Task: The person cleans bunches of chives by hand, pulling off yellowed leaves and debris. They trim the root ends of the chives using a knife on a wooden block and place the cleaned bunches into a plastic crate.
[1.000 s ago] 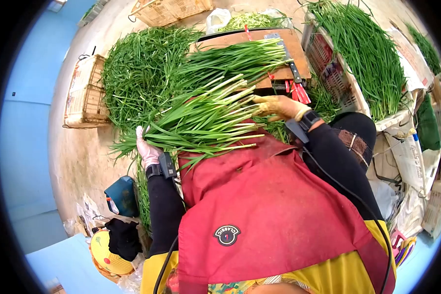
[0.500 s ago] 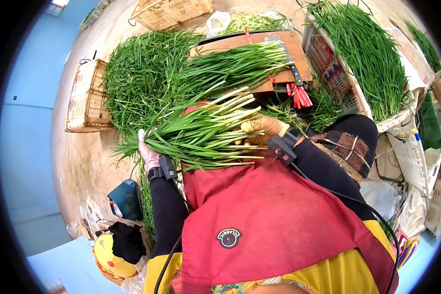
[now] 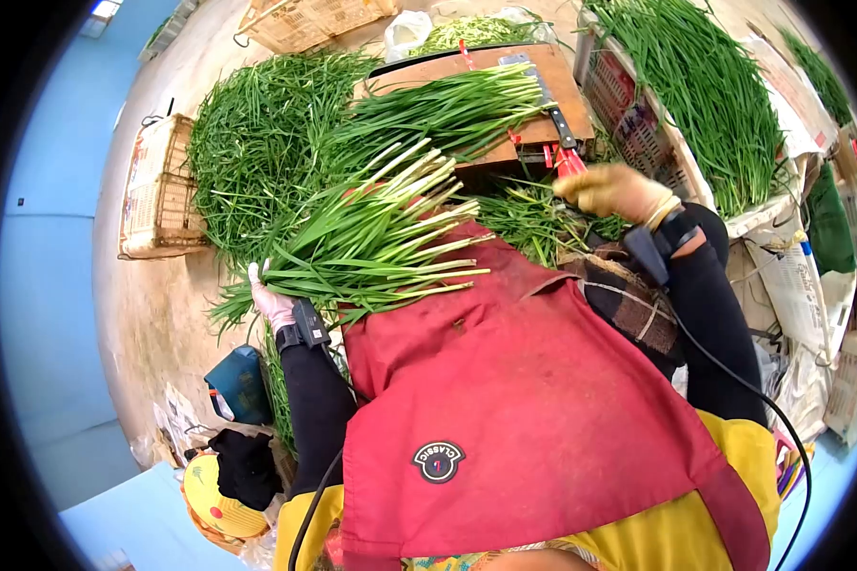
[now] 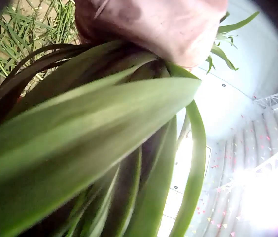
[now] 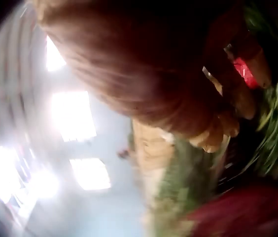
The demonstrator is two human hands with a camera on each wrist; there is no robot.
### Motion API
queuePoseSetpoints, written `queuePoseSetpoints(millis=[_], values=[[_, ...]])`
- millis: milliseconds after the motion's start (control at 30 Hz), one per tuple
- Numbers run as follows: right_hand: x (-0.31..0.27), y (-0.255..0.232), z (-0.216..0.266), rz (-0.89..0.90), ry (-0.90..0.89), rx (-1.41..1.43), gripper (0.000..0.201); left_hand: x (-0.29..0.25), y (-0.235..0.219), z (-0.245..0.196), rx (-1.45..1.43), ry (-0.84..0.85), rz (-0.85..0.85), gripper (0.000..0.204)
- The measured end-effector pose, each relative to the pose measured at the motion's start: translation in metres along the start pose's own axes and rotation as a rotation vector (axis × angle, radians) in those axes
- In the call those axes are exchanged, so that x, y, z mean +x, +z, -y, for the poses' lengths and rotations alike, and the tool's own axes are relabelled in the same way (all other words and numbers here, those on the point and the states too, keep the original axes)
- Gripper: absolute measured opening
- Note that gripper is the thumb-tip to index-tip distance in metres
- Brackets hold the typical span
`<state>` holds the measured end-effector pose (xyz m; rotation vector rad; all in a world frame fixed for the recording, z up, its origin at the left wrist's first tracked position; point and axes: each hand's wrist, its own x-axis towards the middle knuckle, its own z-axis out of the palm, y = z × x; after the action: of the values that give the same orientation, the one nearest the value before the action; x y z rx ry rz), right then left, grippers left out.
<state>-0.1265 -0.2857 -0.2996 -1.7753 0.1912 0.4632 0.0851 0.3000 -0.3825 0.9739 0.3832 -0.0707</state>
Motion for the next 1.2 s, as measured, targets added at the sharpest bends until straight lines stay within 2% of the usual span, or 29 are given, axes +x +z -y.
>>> queuePoseSetpoints(millis=[33,67,133,200,233,267,300,333,367,400,467,533,600,633,667,733,800,867,933,967,1000,1067,1133,1200], values=[[-0.002,0.003,-0.028,0.043,-0.106,-0.305,0.042,0.001,-0.001,-0.001,-0.023,-0.01,0.036,0.043],[-0.02,0.016,0.005,0.049,0.181,-0.497,0.042,0.001,-0.002,-0.002,-0.047,-0.018,0.068,0.043],[-0.027,0.027,0.015,0.1,0.2,-0.594,0.041,-0.005,0.005,-0.003,-0.022,0.005,0.051,0.044],[-0.028,0.033,0.017,0.096,0.228,-0.478,0.04,-0.011,0.007,-0.004,-0.01,0.016,0.132,0.043],[-0.025,0.04,0.008,0.059,0.118,-0.365,0.036,-0.031,0.037,-0.005,0.054,0.043,-0.156,0.042],[-0.022,0.045,0.001,0.014,0.005,-0.252,0.033,-0.033,0.038,-0.006,0.001,0.028,-0.115,0.042],[-0.017,0.053,0.007,0.044,-0.046,-0.168,0.03,-0.027,0.028,-0.005,0.004,0.04,-0.074,0.042],[-0.013,0.06,0.014,0.055,-0.198,-0.259,0.03,-0.021,0.02,-0.004,0.006,0.05,-0.03,0.042],[-0.006,0.071,0.018,0.066,-0.25,-0.32,0.029,-0.024,0.021,-0.004,-0.016,0.043,0.026,0.041],[0.003,0.083,0.022,0.081,-0.3,-0.383,0.028,-0.03,0.028,-0.003,-0.019,0.048,0.024,0.041],[0.01,0.111,0.036,-0.02,-0.521,-0.461,0.024,-0.044,0.039,-0.003,0.019,0.046,-0.112,0.04],[0.017,0.139,0.047,-0.09,-0.617,-0.403,0.021,-0.049,0.04,-0.002,0.042,0.098,-0.103,0.041],[0.023,0.154,0.055,-0.057,-0.54,-0.455,0.023,-0.047,0.039,-0.004,0.031,0.086,-0.144,0.04],[0.027,0.158,0.062,-0.015,-0.351,-0.564,0.027,-0.044,0.036,-0.006,0.003,0.064,-0.139,0.04],[0.029,0.159,0.067,-0.005,-0.28,-0.645,0.03,-0.047,0.041,-0.008,0.004,0.066,-0.136,0.04],[0.035,0.163,0.071,-0.045,-0.302,-0.705,0.032,-0.055,0.05,-0.01,0.021,0.077,-0.095,0.04],[0.041,0.17,0.072,-0.025,-0.326,-0.803,0.032,-0.055,0.054,-0.01,0.057,0.188,-0.155,0.04],[0.037,0.172,0.072,-0.069,-0.398,-0.747,0.032,-0.057,0.054,-0.011,0.075,0.154,-0.167,0.042],[0.027,0.168,0.081,-0.106,-0.347,-0.615,0.032,-0.058,0.05,-0.013,0.097,0.157,-0.137,0.043],[0.02,0.162,0.091,0.007,-0.207,-0.725,0.034,-0.057,0.044,-0.013,0.097,0.158,-0.142,0.043],[0.025,0.163,0.077,0.052,-0.186,-0.787,0.037,-0.055,0.04,-0.013,0.085,0.145,-0.124,0.043],[0.031,0.166,0.064,0.008,-0.178,-0.735,0.041,-0.063,0.055,-0.013,0.052,0.065,-0.132,0.04],[0.038,0.172,0.063,0.017,-0.171,-0.742,0.043,-0.053,0.04,-0.011,0.04,0.068,-0.026,0.036],[0.04,0.182,0.07,0.012,-0.221,-0.786,0.04,-0.051,0.035,-0.01,0.063,0.098,-0.042,0.035]])
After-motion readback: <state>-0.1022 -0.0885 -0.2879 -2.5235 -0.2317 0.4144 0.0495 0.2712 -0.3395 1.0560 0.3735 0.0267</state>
